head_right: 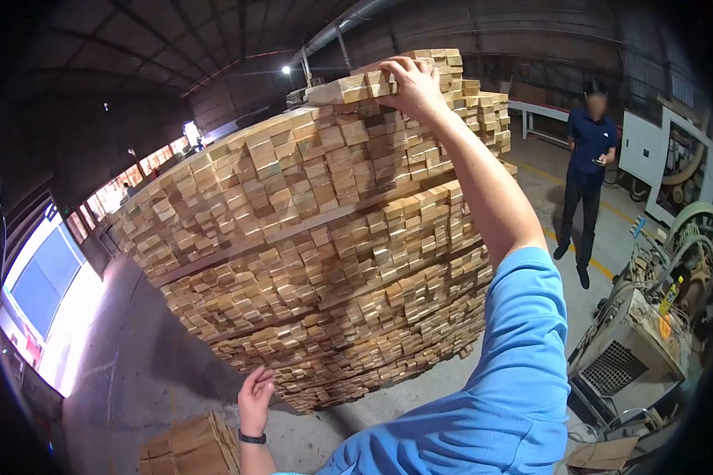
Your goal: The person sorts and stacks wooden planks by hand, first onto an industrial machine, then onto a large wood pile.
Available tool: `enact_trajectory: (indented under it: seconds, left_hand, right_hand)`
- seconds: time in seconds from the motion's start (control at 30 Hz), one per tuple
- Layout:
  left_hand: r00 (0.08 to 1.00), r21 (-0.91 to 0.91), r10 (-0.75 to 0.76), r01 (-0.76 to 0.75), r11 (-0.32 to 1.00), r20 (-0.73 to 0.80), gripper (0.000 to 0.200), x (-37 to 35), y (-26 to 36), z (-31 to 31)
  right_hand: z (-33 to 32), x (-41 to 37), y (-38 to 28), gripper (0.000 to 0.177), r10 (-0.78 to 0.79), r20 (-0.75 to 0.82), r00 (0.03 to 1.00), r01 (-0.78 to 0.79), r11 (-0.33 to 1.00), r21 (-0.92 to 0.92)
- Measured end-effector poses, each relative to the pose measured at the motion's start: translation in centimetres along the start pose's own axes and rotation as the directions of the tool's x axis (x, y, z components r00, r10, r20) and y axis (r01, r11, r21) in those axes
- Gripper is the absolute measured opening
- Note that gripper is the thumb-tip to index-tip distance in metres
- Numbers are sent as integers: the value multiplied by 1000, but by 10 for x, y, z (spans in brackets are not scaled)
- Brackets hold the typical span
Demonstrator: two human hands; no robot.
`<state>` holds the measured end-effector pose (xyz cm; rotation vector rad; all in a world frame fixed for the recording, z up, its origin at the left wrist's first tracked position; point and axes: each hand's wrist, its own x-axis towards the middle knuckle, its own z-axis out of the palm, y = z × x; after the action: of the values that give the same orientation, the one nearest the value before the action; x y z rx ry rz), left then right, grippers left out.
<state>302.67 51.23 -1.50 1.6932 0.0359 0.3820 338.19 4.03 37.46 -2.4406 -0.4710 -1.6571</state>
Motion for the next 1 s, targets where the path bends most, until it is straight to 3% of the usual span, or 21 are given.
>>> enact_trajectory:
  seconds: [0.13,0.27,0.4,0.43,0.53,0.63,0.77,0.87,0.9,0.93,1.0]
  left_hand:
    - [964,-134,71,-38,990,258,52,65,76,42]
    - [894,-289,202,-86,953,400,54,123,151,101]
    - [852,-513,176,123,849,494,67,180,225,163]
    - [834,-521,172,154,840,524,84,195,245,178]
    - [835,-597,124,271,755,535,111,231,299,222]
    - [854,-652,59,348,673,517,123,253,342,267]
    - [692,-676,295,372,636,659,113,291,361,310]
    - [824,-736,290,207,645,486,99,299,362,343]
    - [804,-773,356,189,605,476,82,298,357,351]
    - [830,-775,316,202,598,460,68,298,350,355]
    - [871,-772,303,126,622,387,60,293,339,360]
  right_hand:
    - [-8,-3,-1,68,-8,-31,999,9,1000,28]
    - [-5,-5,1,66,1,-66,998,2,999,42]
    - [-7,-5,8,64,-36,-105,994,42,997,60]
    - [-12,-7,9,64,-46,-121,992,54,996,65]
    - [-39,-17,11,65,-74,-171,982,89,992,85]
    - [-60,-30,16,64,-82,-238,968,111,988,109]
    - [-66,-50,29,63,-115,-295,949,180,962,204]
    - [-56,-80,30,61,-111,-366,924,197,959,205]
    - [-52,-88,32,62,-102,-374,922,196,955,222]
    - [-54,-97,33,61,-98,-340,935,196,943,269]
    - [-64,-109,39,56,-137,-291,947,228,925,305]
